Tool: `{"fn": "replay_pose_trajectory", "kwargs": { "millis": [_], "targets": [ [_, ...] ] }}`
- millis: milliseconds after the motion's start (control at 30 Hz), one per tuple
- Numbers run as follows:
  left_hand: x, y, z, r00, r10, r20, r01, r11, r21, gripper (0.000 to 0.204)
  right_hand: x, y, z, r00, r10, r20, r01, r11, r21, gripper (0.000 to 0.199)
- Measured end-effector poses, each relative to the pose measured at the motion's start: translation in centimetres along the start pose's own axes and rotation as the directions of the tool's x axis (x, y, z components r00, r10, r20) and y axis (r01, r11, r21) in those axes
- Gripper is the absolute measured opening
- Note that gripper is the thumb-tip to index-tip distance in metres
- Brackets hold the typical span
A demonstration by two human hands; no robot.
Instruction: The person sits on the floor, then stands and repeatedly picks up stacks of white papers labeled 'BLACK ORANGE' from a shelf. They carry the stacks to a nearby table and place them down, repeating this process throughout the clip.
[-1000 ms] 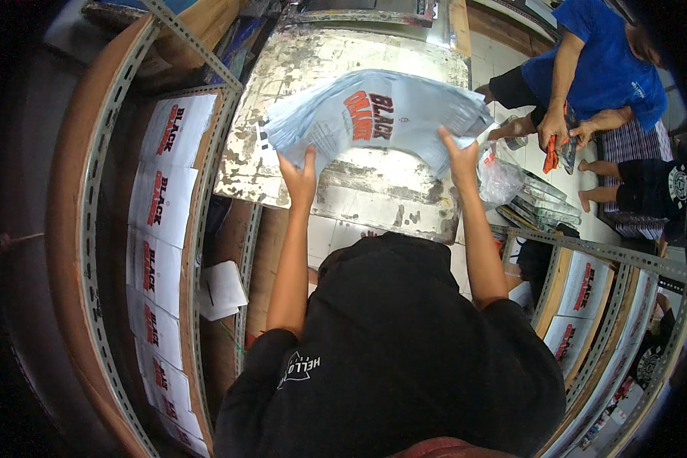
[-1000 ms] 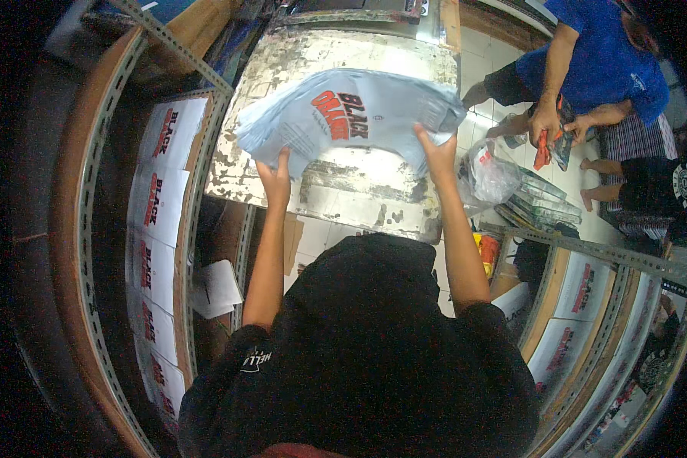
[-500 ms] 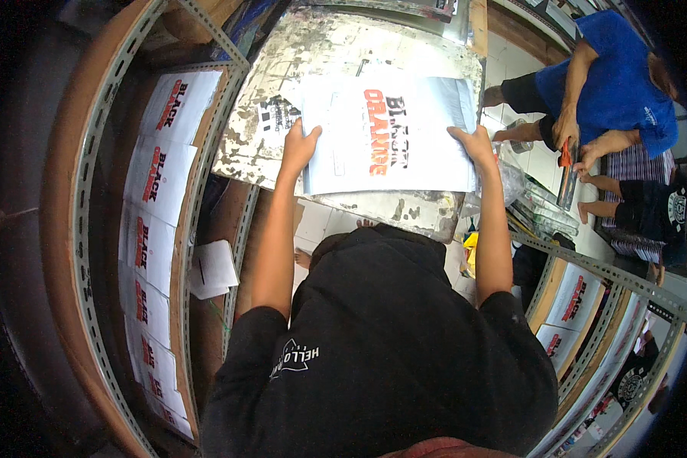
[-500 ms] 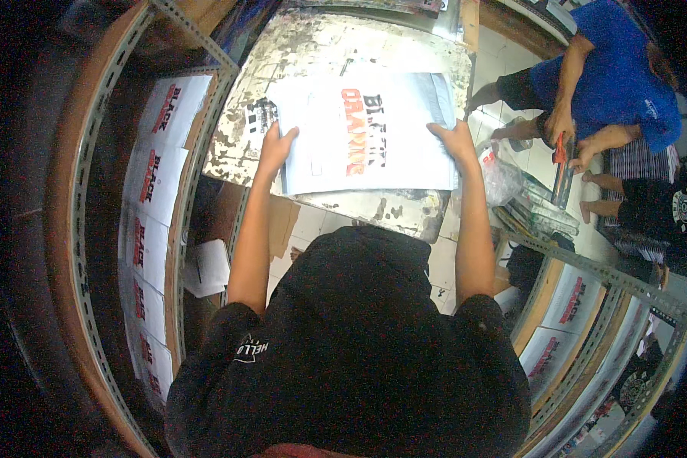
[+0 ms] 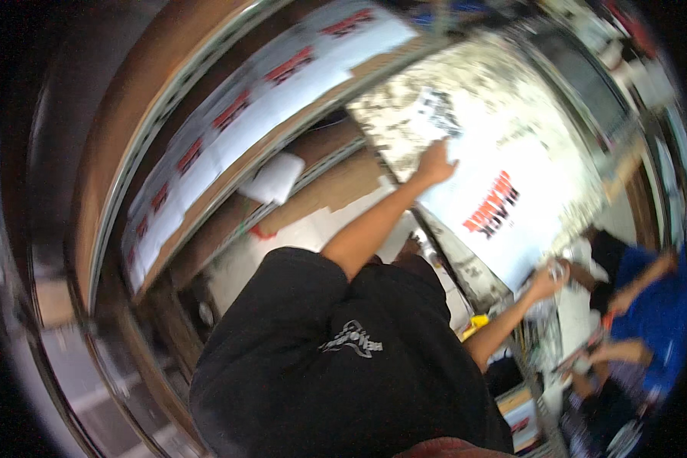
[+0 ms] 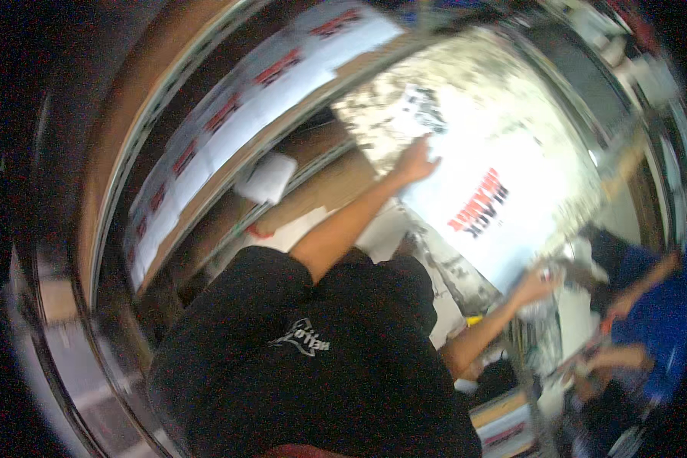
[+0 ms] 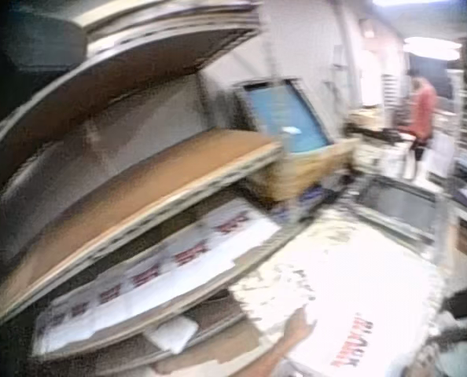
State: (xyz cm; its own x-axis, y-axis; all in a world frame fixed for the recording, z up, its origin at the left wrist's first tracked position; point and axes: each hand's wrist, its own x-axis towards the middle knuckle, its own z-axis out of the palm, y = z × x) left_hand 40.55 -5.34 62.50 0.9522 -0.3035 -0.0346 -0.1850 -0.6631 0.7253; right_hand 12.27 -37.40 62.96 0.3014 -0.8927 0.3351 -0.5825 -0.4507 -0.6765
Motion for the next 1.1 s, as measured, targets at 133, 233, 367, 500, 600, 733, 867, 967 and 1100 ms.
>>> {"fn": "replay_pose_trajectory", "kwargs": {
  "millis": [133, 233, 367, 500, 600, 733, 867, 967, 1100],
  "targets": [
    [-7.4, 0.8, -6.7, 0.961, 0.188, -0.202, -0.206, 0.976, -0.075, 0.047, -3.9, -7.9, -2.6, 0.992, -0.122, -0.014, 0.123, 0.988, 0.095, 0.052],
    [-15.3, -2.2, -10.8, 0.991, 0.118, -0.066, -0.128, 0.977, -0.169, 0.036, -7.5, -14.3, -3.0, 0.954, -0.276, 0.112, 0.252, 0.949, 0.192, 0.049],
    [-29.3, -13.3, -12.6, 0.998, -0.024, 0.053, 0.025, 0.999, -0.021, 0.036, -13.8, -21.1, -1.9, 0.827, -0.498, 0.259, 0.354, 0.821, 0.448, 0.042],
    [-44.8, -21.9, -16.6, 0.881, -0.391, 0.266, 0.344, 0.916, 0.208, 0.038, -22.5, -29.3, -1.7, 0.677, -0.695, 0.241, 0.418, 0.633, 0.652, 0.043],
    [-56.1, -25.8, -18.5, 0.871, -0.490, 0.015, 0.489, 0.870, 0.062, 0.038, -31.7, -34.1, -2.3, 0.571, -0.775, 0.270, 0.351, 0.528, 0.773, 0.040],
    [-67.4, -26.7, -22.5, 0.701, -0.686, -0.197, 0.668, 0.727, -0.155, 0.034, -46.6, -38.2, -6.8, 0.280, -0.925, 0.256, 0.234, 0.324, 0.917, 0.037],
    [-75.9, -27.8, -23.0, 0.515, -0.789, -0.334, 0.683, 0.613, -0.396, 0.032, -59.0, -33.8, -6.3, -0.576, -0.663, 0.477, 0.333, 0.343, 0.878, 0.046],
    [-79.8, -28.8, -23.4, 0.539, -0.731, -0.418, 0.634, 0.679, -0.371, 0.034, -65.1, -30.1, -6.6, -0.912, 0.129, 0.389, 0.410, 0.274, 0.870, 0.055],
    [-81.8, -30.8, -25.9, 0.467, -0.803, -0.370, 0.608, 0.595, -0.525, 0.035, -70.2, -26.8, -8.5, -0.911, -0.132, 0.391, 0.378, 0.115, 0.919, 0.048]
  ]
}}
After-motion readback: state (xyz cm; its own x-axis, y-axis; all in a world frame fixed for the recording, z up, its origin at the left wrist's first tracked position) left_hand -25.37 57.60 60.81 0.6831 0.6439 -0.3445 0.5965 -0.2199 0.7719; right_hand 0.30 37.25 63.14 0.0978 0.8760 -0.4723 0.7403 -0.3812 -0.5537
